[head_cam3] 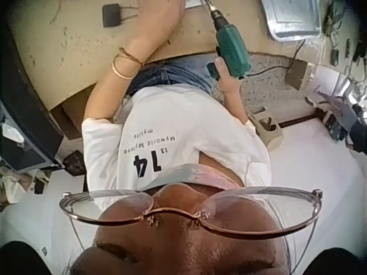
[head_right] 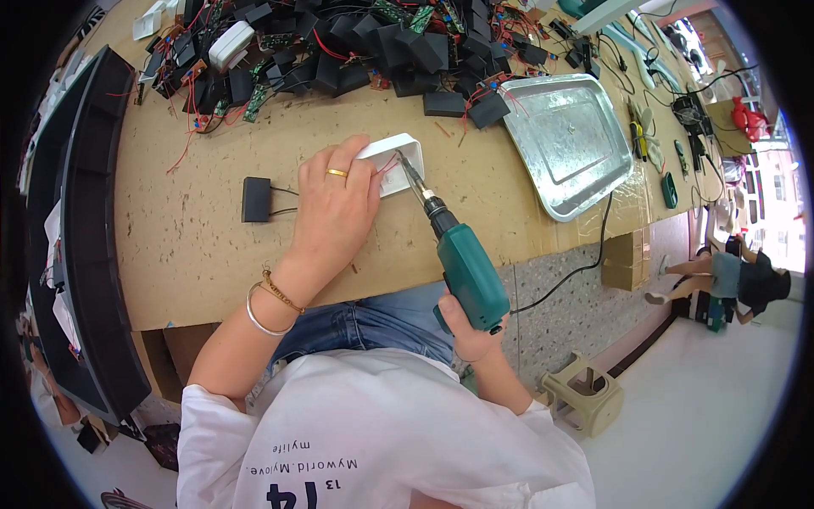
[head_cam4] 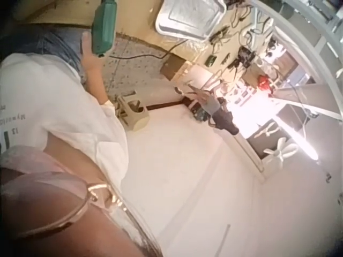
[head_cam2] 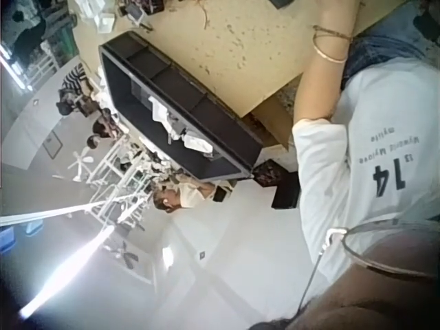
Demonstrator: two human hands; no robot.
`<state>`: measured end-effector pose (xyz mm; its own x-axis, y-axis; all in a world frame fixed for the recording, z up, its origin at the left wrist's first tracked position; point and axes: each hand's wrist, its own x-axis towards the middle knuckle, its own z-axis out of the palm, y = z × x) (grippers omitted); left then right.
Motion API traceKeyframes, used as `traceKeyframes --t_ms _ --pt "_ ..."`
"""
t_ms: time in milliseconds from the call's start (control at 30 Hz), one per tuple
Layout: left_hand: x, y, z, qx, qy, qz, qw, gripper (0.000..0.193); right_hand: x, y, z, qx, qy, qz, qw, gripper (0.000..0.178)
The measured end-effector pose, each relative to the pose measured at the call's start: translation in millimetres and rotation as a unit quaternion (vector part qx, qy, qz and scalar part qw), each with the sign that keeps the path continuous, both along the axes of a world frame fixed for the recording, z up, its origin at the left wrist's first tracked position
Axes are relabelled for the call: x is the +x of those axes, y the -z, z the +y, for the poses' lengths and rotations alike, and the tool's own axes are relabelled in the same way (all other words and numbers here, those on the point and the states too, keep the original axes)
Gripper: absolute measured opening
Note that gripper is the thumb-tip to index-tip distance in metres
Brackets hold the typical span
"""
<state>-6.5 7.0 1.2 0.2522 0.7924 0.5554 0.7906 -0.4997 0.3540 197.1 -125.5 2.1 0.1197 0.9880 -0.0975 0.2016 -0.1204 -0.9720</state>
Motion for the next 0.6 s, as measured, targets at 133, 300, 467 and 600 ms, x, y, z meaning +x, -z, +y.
traceKeyframes --t_ms 133,300,467,600 --pt "-1.0 1.8 -0.6 -0.004 0.002 0.004 1.0 0.014 -0.5 2.9 1.2 0.007 -0.003 0.016 1.0 0.062" --pt "-0.6 2.0 -0.5 -0.003 -0.001 0.002 1.0 0.015 -0.5 1.4 1.6 0.006 -0.009 0.005 1.0 0.062" --pt "-0.5 1.5 -0.3 -0.004 -0.002 0.005 1.0 0.015 -2.0 0.6 1.6 0.008 0.002 0.003 1.0 0.061" --pt "-0.6 1.7 -0.1 -0.004 -0.001 0.013 1.0 0.015 -1.3 1.3 1.8 0.016 -0.004 -0.007 1.0 0.061"
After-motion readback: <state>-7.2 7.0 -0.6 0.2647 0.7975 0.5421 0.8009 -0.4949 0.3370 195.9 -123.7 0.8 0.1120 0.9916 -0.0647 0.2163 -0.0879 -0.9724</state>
